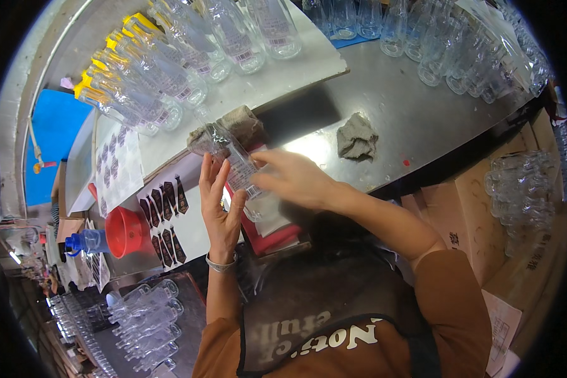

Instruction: The person repeatedly picks up clear plastic bottles, applies labels to them, and places them on a table. They handle the bottles one at a time, aligning and smoothing the labels before setting each bottle down.

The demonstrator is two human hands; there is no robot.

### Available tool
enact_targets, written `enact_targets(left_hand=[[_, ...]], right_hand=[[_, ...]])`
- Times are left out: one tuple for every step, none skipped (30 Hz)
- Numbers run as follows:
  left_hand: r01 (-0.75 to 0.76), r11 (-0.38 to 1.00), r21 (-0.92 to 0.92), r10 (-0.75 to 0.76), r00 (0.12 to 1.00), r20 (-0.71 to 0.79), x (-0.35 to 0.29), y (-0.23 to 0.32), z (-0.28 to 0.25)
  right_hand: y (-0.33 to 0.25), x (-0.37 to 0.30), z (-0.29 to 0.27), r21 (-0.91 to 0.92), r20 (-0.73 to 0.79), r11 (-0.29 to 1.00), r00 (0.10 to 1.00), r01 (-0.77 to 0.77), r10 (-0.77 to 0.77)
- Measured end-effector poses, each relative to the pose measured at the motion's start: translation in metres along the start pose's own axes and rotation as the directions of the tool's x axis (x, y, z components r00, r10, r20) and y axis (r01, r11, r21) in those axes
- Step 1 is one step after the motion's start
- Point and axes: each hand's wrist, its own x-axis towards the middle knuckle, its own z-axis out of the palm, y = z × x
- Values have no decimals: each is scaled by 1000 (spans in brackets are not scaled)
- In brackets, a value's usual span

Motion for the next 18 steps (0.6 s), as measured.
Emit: enact_targets(left_hand=[[-7,1000,4,7,1000,0,0,0,1],[-13,1000,8,13,1000,0,0,0,1],[-11,1000,-15,11,1000,9,-1,-3,1],[-8,999,-37,8,1000,17,-3,-6,0],[-5,998,-59,7,1000,26,-4,-9,0],[-15,998,-65,17,999,37,-5,-10,-1],[-25,997,-70,28,998,49,-5,-12,-2],[-35,997,-76,40,997,61,-5,-13,-3],[-45,995,-86,51,997,65,-6,-15,-4],[-55,994,-96,62,996,70,-6,-17,-4],[-65,992,-106,73,995,74,-6,-19,-4],[-58,993,-105,66,995,73,-6,-18,-4],[-51,993,-104,59,996,73,-5,-18,-4],[-44,994,-103,51,996,72,-6,-17,-4],[-34,990,-134,43,997,66,-6,-16,-3],[-25,986,-164,35,998,60,-7,-16,-3],[-16,981,-195,27,998,54,-7,-15,-2],[-31,986,-161,40,998,56,-7,-15,-2]], right_hand=[[-4,1,1,-62,-6,998,1000,6,-6],[-4,-1,4,-101,-12,995,1000,12,-13],[-6,-1,4,-137,-22,990,999,26,-29],[-5,-2,6,-150,-32,988,998,41,-46],[-6,-4,9,-154,-38,987,998,48,-54],[-6,-5,9,-160,-46,985,997,58,-67],[-7,-5,10,-157,-51,986,996,61,-70],[-8,-6,10,-157,-45,987,998,44,-52],[-11,-6,10,-157,-38,987,999,29,-35],[-16,-5,8,-162,-19,987,1000,-6,3],[-18,-4,7,-159,-4,987,1000,-28,28],[-20,-3,6,-157,9,986,999,-51,53],[-21,-3,5,-148,20,987,998,-61,65],[-20,-2,4,-131,29,990,998,-58,62],[-18,-2,2,-114,35,992,998,-55,59],[-13,-2,1,-89,38,995,998,-38,42],[-9,-2,0,-53,39,998,999,-35,37],[-5,-2,0,-16,41,999,999,-30,31]])
